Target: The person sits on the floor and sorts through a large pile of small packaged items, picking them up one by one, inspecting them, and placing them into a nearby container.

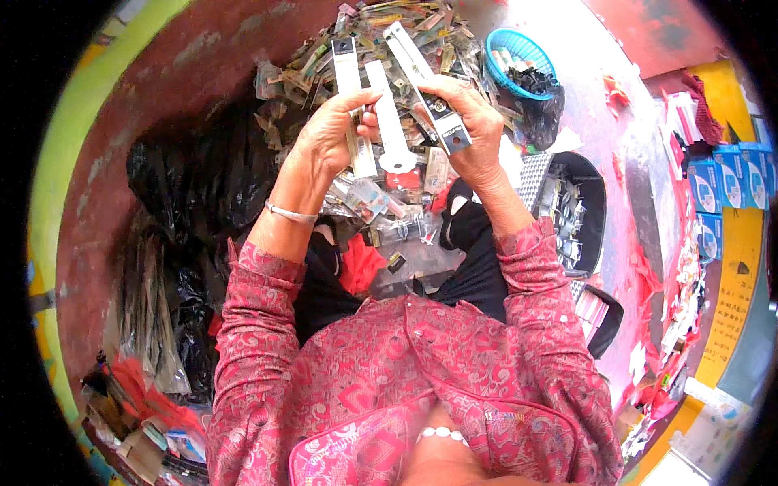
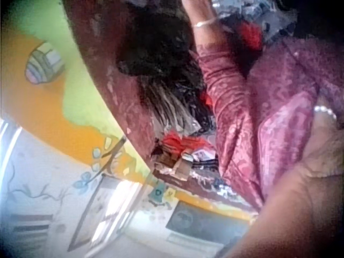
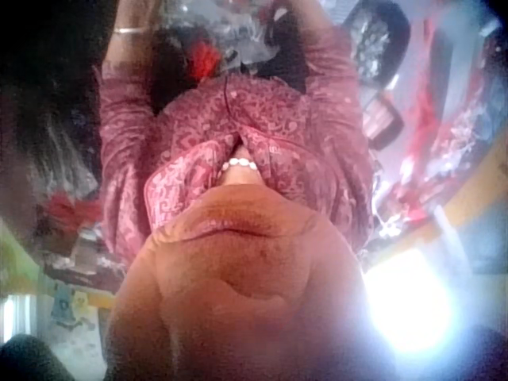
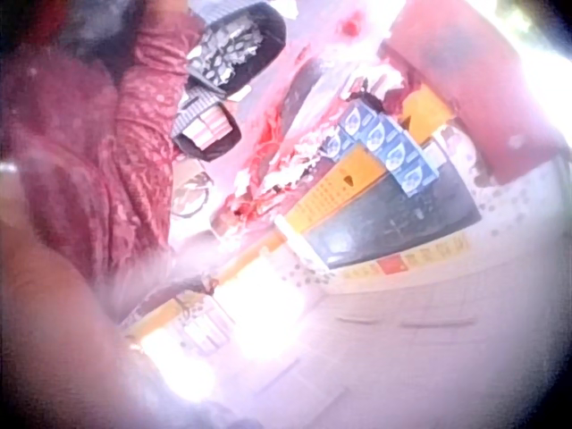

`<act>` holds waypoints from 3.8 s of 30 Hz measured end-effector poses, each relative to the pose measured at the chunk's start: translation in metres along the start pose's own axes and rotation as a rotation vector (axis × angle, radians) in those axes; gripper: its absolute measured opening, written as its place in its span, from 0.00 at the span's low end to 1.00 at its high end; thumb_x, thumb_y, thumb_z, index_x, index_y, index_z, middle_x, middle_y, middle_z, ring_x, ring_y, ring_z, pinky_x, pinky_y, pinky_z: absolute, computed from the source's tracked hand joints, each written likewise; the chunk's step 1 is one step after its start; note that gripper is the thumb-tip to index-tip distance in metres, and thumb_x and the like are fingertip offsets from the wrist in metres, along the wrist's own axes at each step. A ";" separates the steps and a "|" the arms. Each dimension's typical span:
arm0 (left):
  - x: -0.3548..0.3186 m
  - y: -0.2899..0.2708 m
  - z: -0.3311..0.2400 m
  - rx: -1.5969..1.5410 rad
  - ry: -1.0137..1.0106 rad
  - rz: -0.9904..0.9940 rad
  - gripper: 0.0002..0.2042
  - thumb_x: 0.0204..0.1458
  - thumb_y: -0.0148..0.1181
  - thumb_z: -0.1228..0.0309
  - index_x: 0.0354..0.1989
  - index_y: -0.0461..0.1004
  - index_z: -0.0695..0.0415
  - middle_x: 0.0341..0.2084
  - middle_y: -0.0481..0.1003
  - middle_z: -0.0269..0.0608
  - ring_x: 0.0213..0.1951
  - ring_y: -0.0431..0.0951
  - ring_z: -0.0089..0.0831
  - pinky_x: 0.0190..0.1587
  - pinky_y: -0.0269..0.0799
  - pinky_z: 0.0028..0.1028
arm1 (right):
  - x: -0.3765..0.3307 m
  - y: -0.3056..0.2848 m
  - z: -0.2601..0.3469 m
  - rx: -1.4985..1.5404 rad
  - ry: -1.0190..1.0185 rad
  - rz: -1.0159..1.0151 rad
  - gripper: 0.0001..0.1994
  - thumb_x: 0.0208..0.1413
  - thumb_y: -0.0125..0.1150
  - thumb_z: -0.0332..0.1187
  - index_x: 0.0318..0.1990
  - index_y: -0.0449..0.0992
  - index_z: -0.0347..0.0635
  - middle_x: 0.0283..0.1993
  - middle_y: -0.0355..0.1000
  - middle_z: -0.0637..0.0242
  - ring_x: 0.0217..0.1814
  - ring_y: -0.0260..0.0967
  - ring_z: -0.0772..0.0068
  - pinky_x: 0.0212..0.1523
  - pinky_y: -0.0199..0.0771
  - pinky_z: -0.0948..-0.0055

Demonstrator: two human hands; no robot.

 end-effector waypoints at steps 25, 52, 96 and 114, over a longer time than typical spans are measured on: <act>0.005 -0.003 0.006 0.090 0.045 0.013 0.05 0.46 0.55 0.74 0.29 0.68 0.63 0.19 0.67 0.30 0.18 0.64 0.14 0.16 0.58 0.12 | -0.010 0.016 0.008 -0.039 -0.088 0.045 0.13 0.33 0.60 0.28 0.32 0.74 0.43 0.29 0.68 0.61 0.30 0.67 0.62 0.29 0.67 0.71; -0.002 0.019 0.016 0.747 0.142 0.045 0.15 0.54 0.43 0.61 0.39 0.69 0.60 0.31 0.71 0.33 0.34 0.69 0.21 0.39 0.65 0.25 | -0.049 0.046 -0.081 0.600 0.937 0.185 0.08 0.40 0.61 0.31 0.27 0.75 0.35 0.24 0.71 0.69 0.24 0.66 0.82 0.27 0.67 0.81; -0.005 0.006 -0.016 0.281 0.112 0.013 0.11 0.51 0.41 0.74 0.39 0.65 0.66 0.23 0.70 0.39 0.23 0.71 0.25 0.27 0.70 0.23 | -0.048 0.037 -0.125 0.312 0.793 0.345 0.10 0.47 0.51 0.33 0.23 0.73 0.36 0.18 0.67 0.71 0.15 0.63 0.80 0.17 0.63 0.80; -0.013 -0.026 -0.070 0.084 0.249 -0.143 0.12 0.53 0.40 0.71 0.43 0.63 0.64 0.23 0.68 0.38 0.24 0.68 0.25 0.28 0.68 0.21 | -0.325 0.189 -0.193 -0.488 0.575 1.320 0.11 0.42 0.50 0.33 0.31 0.75 0.38 0.34 0.71 0.52 0.38 0.70 0.54 0.36 0.71 0.60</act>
Point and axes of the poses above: each hand's wrist, its own x-axis towards the middle knuckle, its own y-axis out of the palm, z = x × y, the point moved 9 cm from there along x, towards the middle knuckle
